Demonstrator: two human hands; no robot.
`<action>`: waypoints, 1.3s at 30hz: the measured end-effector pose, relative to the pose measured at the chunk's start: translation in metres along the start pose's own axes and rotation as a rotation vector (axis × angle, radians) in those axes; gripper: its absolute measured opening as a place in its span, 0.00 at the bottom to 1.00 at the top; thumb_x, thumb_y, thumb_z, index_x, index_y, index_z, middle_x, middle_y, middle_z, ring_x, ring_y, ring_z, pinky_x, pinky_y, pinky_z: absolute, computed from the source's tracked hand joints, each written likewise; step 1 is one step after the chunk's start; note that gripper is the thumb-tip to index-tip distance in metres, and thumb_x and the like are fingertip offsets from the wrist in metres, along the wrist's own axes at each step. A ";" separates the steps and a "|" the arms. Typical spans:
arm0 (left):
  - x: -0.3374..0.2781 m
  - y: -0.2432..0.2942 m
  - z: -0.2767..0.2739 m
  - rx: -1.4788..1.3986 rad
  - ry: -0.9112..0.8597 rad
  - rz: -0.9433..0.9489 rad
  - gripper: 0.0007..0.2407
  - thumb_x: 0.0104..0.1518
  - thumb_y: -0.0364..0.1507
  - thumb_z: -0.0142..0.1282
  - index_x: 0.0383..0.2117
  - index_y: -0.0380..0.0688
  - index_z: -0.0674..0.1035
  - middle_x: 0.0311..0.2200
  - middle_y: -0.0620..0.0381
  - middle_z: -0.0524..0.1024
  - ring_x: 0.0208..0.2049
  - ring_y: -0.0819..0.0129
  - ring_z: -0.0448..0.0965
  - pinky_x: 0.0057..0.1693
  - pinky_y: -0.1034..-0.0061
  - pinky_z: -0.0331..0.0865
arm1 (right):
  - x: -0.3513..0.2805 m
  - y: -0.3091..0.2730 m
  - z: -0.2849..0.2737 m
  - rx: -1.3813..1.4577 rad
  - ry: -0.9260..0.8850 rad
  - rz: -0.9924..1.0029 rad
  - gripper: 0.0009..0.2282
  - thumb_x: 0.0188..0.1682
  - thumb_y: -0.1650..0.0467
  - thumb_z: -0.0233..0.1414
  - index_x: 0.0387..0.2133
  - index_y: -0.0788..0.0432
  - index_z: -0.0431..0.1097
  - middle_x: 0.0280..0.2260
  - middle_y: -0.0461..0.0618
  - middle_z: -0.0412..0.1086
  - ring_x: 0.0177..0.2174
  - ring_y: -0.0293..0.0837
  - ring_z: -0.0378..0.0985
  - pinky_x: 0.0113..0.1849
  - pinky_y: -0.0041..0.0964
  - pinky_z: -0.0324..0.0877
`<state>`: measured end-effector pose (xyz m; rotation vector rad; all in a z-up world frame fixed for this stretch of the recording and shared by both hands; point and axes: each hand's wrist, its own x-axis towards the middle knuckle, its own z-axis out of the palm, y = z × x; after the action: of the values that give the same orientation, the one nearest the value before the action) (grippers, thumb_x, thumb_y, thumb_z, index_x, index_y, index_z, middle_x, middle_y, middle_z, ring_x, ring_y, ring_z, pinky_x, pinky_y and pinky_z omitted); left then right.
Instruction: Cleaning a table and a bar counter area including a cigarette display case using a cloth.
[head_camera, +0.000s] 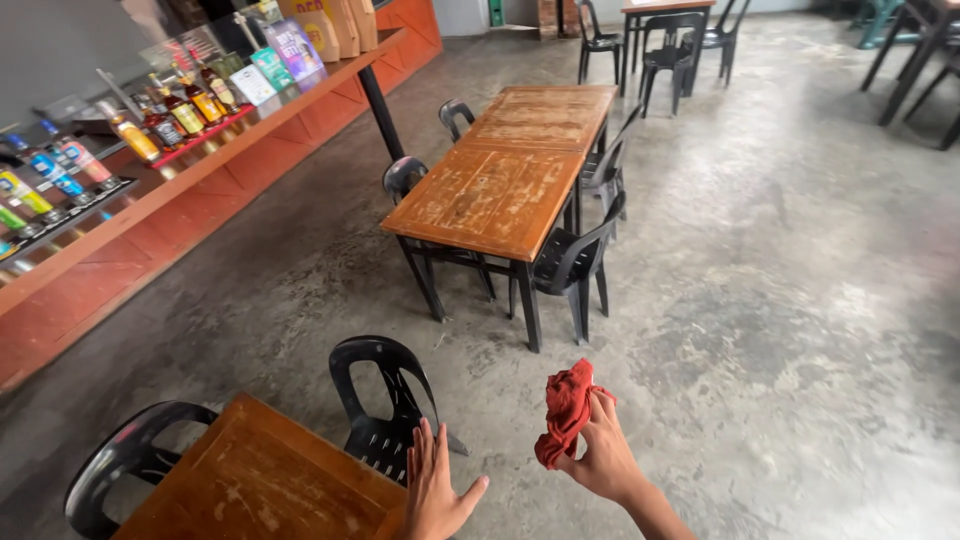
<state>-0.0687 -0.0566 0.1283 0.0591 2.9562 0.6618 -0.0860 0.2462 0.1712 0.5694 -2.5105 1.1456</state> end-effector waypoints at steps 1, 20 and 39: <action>0.003 0.006 0.000 -0.004 0.009 -0.014 0.48 0.52 0.52 0.61 0.70 0.41 0.42 0.72 0.35 0.27 0.73 0.41 0.27 0.72 0.47 0.31 | 0.006 0.009 0.000 0.005 -0.011 -0.012 0.19 0.26 0.70 0.69 0.34 0.57 0.74 0.53 0.58 0.60 0.57 0.64 0.55 0.56 0.58 0.56; 0.030 -0.041 0.038 -0.078 0.124 -0.431 0.50 0.52 0.57 0.58 0.71 0.45 0.39 0.72 0.37 0.25 0.73 0.39 0.24 0.70 0.43 0.29 | 0.130 0.105 0.072 0.209 -0.259 -0.083 0.17 0.28 0.69 0.69 0.32 0.52 0.75 0.33 0.45 0.74 0.39 0.50 0.67 0.48 0.46 0.65; 0.256 -0.017 -0.089 -1.097 0.513 0.000 0.36 0.54 0.27 0.66 0.68 0.35 0.57 0.60 0.43 0.72 0.60 0.57 0.75 0.63 0.63 0.67 | 0.357 0.129 0.257 0.866 -0.656 -0.051 0.20 0.45 0.82 0.57 0.52 0.63 0.69 0.49 0.49 0.74 0.47 0.43 0.75 0.48 0.40 0.72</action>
<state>-0.3332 -0.0939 0.1750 -0.2334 2.4978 2.4429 -0.4895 0.0471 0.0858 1.3967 -2.3049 2.3294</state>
